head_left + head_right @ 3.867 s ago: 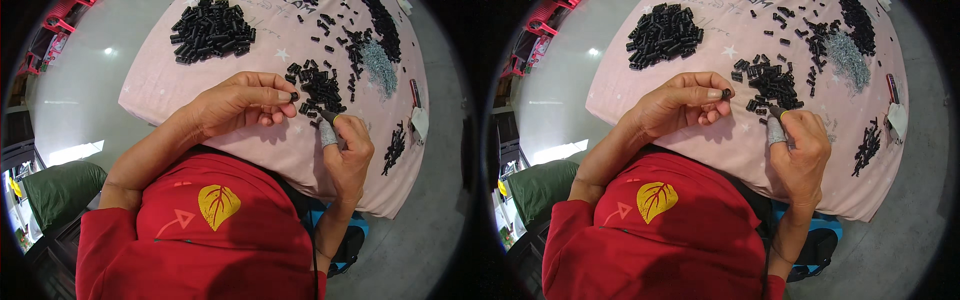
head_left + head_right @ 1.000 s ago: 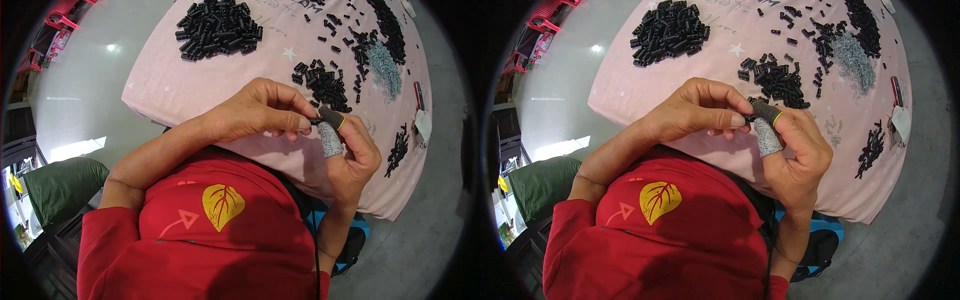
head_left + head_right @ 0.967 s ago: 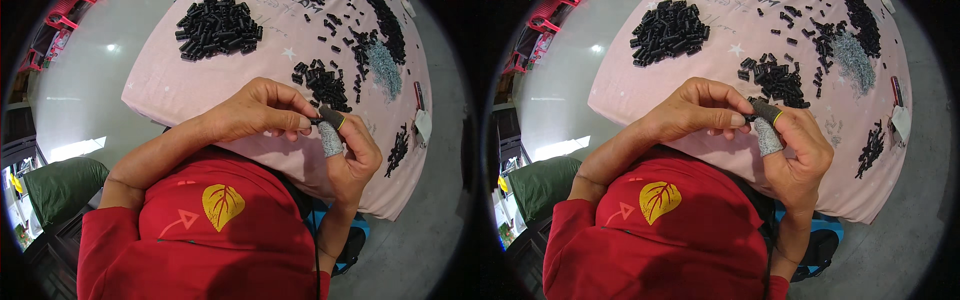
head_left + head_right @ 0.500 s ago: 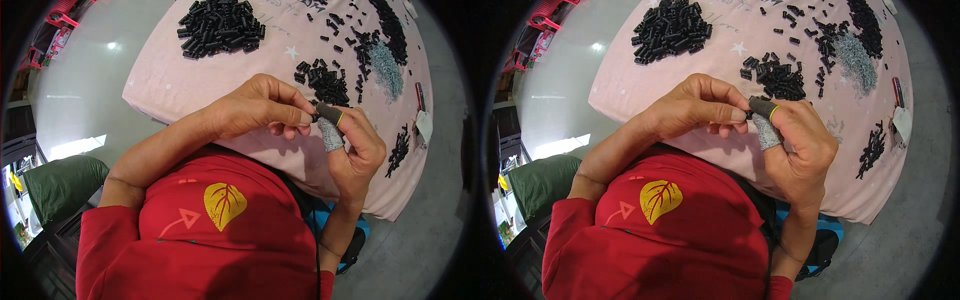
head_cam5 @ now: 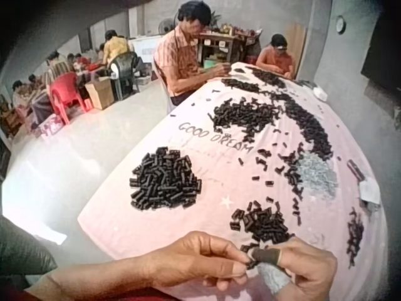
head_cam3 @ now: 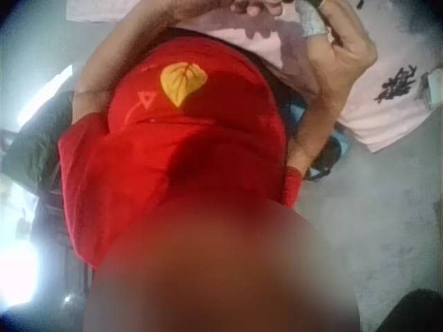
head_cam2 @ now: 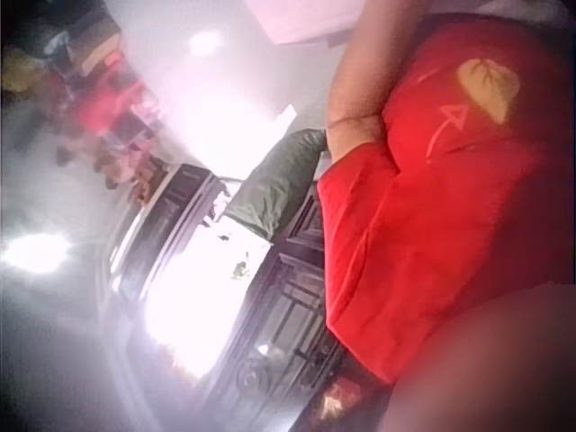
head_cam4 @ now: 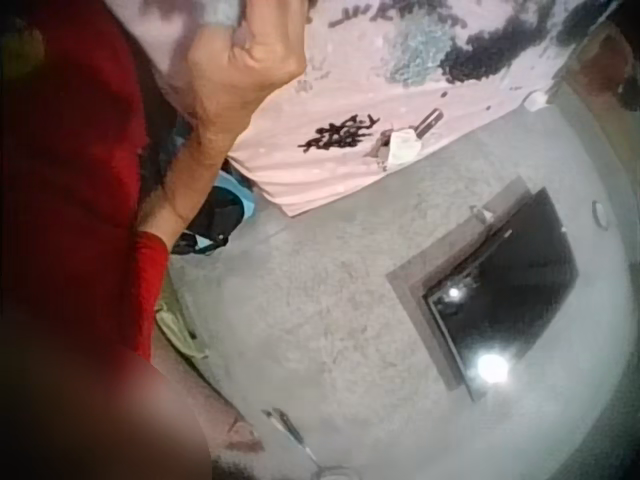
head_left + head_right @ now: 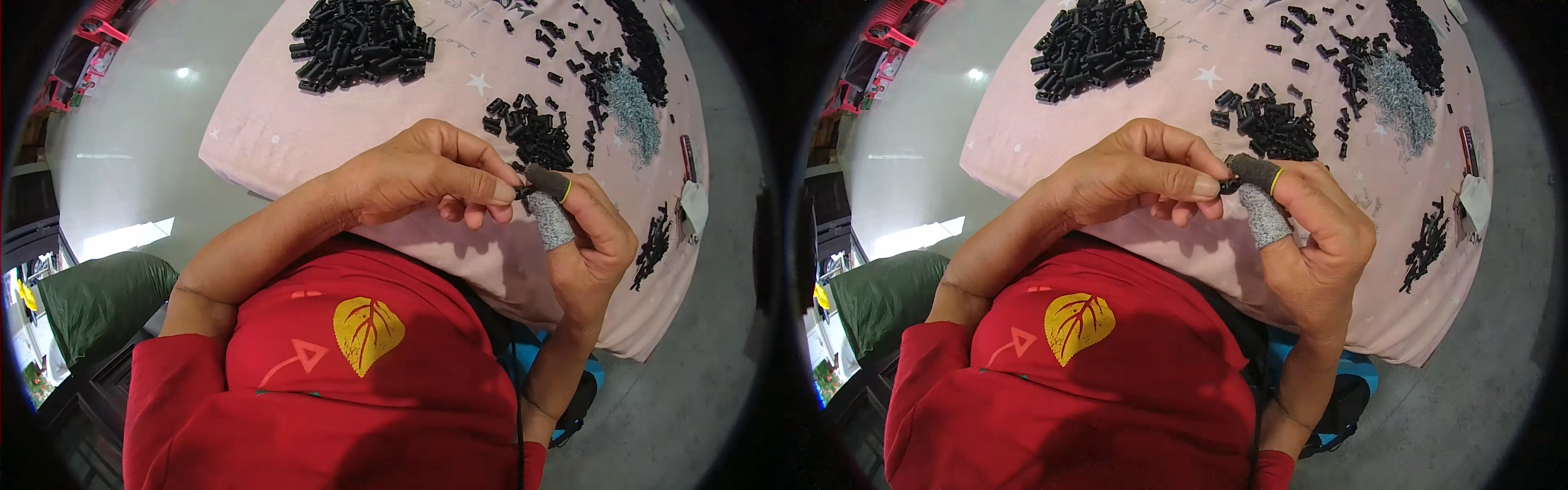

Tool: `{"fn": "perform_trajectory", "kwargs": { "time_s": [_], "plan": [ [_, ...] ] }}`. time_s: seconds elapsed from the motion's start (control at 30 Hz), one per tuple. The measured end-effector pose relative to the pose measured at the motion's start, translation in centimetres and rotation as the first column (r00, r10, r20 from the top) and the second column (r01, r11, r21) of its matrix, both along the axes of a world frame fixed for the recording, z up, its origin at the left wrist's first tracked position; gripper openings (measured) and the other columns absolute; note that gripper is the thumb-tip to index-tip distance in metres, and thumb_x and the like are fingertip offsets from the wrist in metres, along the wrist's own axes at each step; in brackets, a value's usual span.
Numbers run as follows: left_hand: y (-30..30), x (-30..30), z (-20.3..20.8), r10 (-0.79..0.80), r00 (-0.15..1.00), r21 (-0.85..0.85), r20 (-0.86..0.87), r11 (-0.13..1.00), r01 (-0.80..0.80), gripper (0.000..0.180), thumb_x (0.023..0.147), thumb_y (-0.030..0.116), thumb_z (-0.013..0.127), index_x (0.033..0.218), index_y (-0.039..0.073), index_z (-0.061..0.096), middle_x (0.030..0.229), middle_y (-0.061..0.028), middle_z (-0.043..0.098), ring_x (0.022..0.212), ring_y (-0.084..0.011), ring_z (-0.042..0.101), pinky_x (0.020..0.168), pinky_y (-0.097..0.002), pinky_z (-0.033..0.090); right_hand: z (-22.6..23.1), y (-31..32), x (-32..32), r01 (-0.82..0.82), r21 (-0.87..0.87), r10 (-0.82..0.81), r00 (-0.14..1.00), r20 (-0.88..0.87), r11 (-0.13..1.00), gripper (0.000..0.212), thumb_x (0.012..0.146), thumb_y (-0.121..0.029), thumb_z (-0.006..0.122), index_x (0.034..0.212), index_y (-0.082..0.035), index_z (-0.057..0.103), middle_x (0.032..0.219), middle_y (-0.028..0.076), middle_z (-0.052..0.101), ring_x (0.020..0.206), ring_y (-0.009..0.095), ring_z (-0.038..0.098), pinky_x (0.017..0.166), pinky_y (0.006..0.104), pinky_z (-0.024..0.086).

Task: Assembling small black plastic tubes by inserting silver components into them at a workspace table.

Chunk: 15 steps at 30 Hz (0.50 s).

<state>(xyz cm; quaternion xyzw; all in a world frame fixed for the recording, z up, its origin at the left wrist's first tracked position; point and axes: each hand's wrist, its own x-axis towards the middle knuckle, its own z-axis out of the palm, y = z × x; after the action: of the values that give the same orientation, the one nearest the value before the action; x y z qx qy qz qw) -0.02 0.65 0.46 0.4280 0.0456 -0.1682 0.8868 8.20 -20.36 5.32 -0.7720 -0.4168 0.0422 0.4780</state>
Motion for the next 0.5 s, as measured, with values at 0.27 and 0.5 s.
{"fn": "perform_trajectory", "kwargs": {
  "time_s": [0.27, 0.5],
  "plan": [
    [-0.3, -0.1, -0.1, 0.03, 0.999, 0.055, 0.041, 0.998, -0.032, 0.019, 0.094, 0.009, 0.076, 0.112, 0.001, 0.075, 0.094, -0.01, 0.078, 0.07, -0.0076, 0.068, 0.059, -0.0189, 0.048, 0.5, -0.2, 0.1, -0.005, -0.05, 0.012, 0.992, 0.123, 0.999, 0.023, 0.077, 0.01, 0.069, 0.099, 0.004, 0.074, 0.091, 0.013, 0.071, 0.078, 0.02, 0.068, 0.07, 0.0288, 0.054],
    [-0.3, -0.1, -0.2, 0.028, 0.998, 0.102, 0.064, 0.994, -0.034, 0.017, 0.094, 0.011, 0.077, 0.108, 0.001, 0.075, 0.093, -0.009, 0.078, 0.069, -0.0071, 0.067, 0.059, -0.0193, 0.048, 1.4, -0.1, 0.5, -0.088, -0.141, 0.12, 0.964, 0.236, 0.986, 0.025, 0.075, 0.01, 0.069, 0.099, 0.004, 0.073, 0.092, 0.014, 0.072, 0.079, 0.023, 0.069, 0.07, 0.0306, 0.054]
  ]
}}
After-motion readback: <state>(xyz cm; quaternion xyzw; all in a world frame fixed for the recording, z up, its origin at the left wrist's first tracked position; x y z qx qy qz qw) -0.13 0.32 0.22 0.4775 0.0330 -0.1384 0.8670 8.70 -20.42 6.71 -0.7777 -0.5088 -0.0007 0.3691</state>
